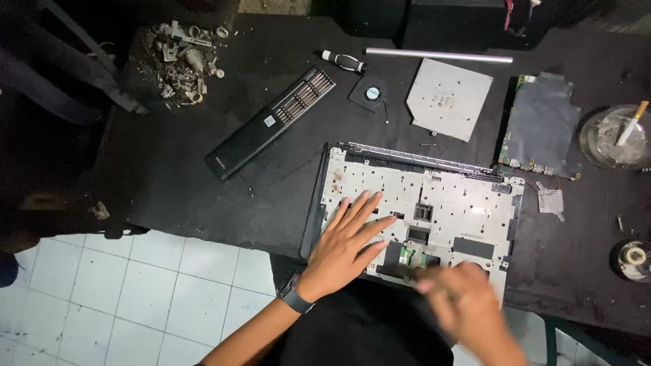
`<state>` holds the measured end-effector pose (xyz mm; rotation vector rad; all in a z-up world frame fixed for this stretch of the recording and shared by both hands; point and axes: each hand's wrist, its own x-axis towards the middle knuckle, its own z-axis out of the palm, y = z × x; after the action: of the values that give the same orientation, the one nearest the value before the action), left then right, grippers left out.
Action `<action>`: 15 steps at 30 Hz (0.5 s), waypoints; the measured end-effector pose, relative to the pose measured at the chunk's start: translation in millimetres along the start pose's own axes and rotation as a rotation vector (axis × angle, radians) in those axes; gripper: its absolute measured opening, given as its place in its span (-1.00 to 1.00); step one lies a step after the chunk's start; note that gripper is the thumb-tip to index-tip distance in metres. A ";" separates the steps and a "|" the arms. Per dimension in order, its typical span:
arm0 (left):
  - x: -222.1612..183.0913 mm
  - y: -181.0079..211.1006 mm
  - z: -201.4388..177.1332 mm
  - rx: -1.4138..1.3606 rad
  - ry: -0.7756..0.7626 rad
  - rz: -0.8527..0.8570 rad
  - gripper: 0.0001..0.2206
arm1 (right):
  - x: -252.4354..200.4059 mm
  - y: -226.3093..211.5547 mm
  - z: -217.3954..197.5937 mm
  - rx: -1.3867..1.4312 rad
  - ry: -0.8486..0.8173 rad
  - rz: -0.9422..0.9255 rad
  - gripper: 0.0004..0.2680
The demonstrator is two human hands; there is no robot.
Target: Cleaning internal laptop components with a brush and reassembling the chassis by fitting the keyboard assembly.
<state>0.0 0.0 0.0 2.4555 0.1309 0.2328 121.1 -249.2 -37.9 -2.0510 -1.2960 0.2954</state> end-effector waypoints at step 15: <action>-1.6 -5.5 1.4 -0.018 0.021 0.014 -0.61 | 41.6 66.5 -36.7 -0.655 0.316 0.163 -0.84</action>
<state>-1.5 3.2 -4.8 2.4374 0.1210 0.2649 207.1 -246.9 -47.4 -2.6121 -1.1166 -0.4299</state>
